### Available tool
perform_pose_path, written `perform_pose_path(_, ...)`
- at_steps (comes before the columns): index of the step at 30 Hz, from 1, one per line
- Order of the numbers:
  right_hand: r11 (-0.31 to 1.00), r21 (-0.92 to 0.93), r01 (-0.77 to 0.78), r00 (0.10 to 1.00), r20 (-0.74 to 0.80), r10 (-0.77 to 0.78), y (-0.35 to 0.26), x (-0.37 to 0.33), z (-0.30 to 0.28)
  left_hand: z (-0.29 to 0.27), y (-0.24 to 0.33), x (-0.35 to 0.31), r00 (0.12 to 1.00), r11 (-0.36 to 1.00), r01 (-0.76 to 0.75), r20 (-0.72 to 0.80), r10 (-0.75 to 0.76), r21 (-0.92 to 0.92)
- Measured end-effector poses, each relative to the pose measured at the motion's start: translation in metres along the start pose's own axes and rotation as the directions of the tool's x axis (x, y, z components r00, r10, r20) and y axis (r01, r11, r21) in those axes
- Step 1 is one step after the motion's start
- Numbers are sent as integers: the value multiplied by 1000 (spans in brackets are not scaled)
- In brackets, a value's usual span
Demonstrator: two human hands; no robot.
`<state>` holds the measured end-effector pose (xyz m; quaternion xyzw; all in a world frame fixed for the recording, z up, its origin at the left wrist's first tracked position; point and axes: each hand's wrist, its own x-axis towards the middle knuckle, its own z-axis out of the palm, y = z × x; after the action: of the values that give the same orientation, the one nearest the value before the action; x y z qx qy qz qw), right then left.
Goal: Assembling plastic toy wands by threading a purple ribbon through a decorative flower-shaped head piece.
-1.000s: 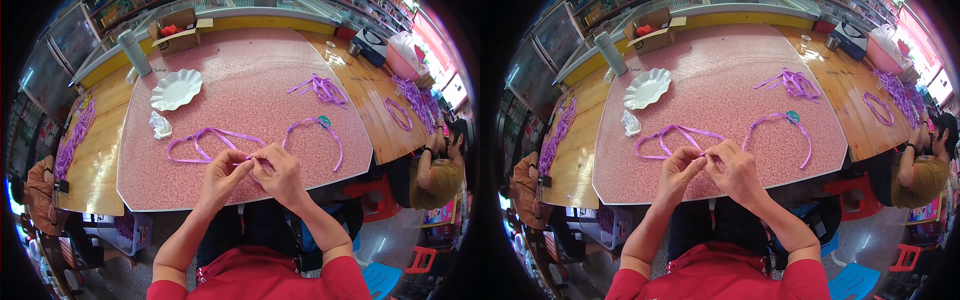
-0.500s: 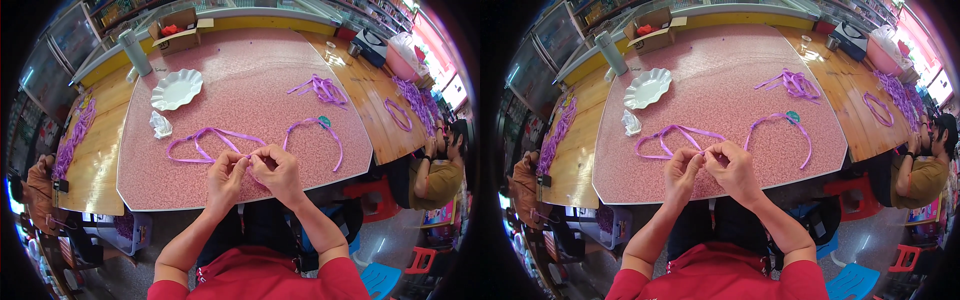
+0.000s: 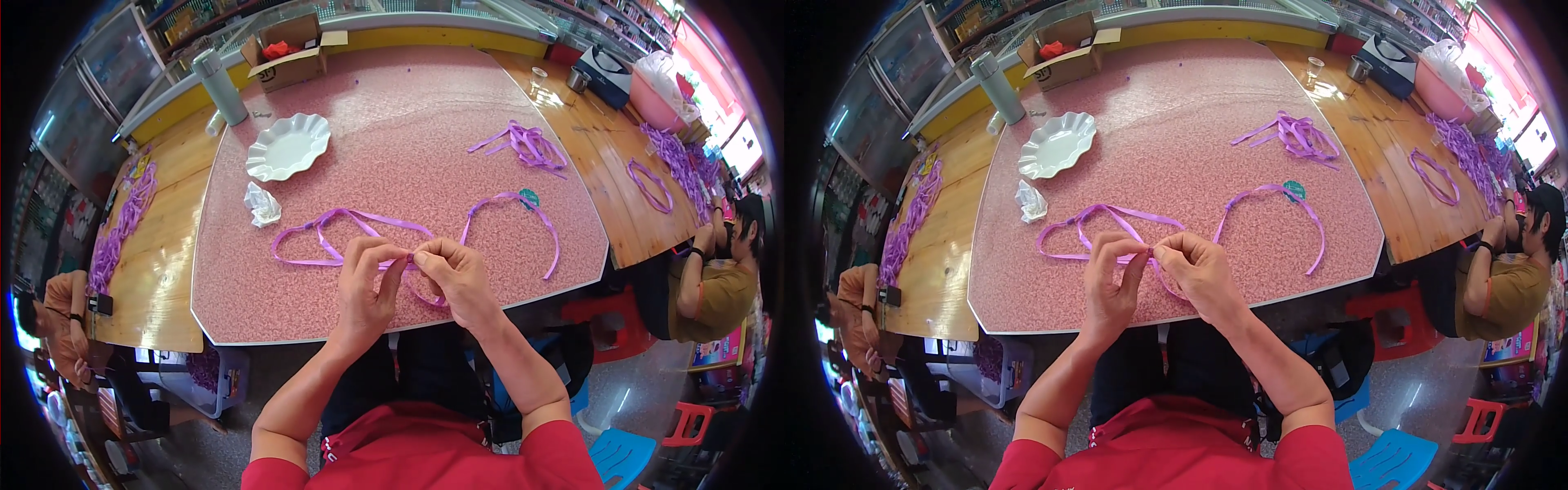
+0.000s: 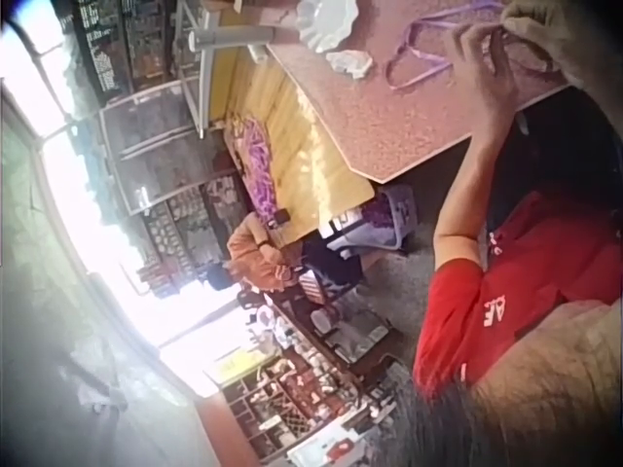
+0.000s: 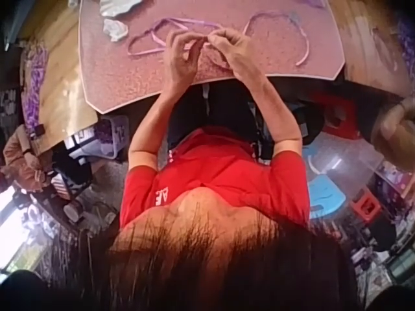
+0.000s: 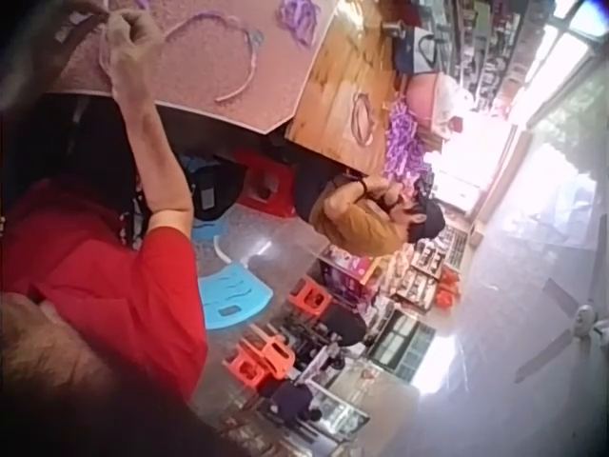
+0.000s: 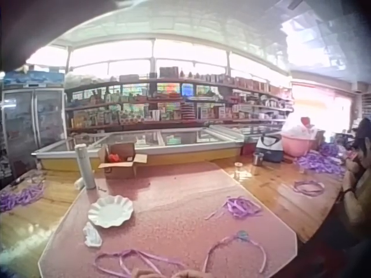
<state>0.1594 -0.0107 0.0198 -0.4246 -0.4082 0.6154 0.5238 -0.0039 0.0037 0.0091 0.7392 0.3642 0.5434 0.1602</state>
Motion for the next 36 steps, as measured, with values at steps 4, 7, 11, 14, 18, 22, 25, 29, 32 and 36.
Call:
perform_pose_path(4,996,-48,73,997,-8,-74,1,-1,0,-2,2,-1,999,998,31,40,-29,-52)
perform_pose_path(7,986,-127,109,994,6,-109,0,-2,0,-5,4,-1,991,988,105,91,-95,-117)
perform_pose_path(11,987,-96,126,992,35,-123,-2,-4,1,-4,4,-1,986,972,162,75,-152,-167)
perform_pose_path(14,995,-21,97,995,36,-96,-5,-5,3,1,-1,-8,967,913,255,71,-245,-318)
perform_pose_path(18,975,208,-84,991,116,60,-7,-4,-4,5,1,-9,955,836,293,93,-283,-464)
perform_pose_path(22,940,289,-180,980,134,147,-9,-5,-2,9,0,-13,949,786,301,88,-303,-540)
perform_pose_path(25,919,321,-230,971,140,194,-11,-6,-1,10,1,-13,960,827,270,78,-267,-494)
perform_pose_path(29,921,332,-204,977,132,169,-7,-5,-1,8,6,-7,976,898,171,-57,-212,-406)
perform_pose_path(32,981,192,-29,997,71,16,-1,-5,2,4,8,-4,986,957,151,-36,-165,-246)
perform_pose_path(36,908,-269,320,944,8,-330,1,-7,5,0,17,3,976,964,219,27,-217,-150)
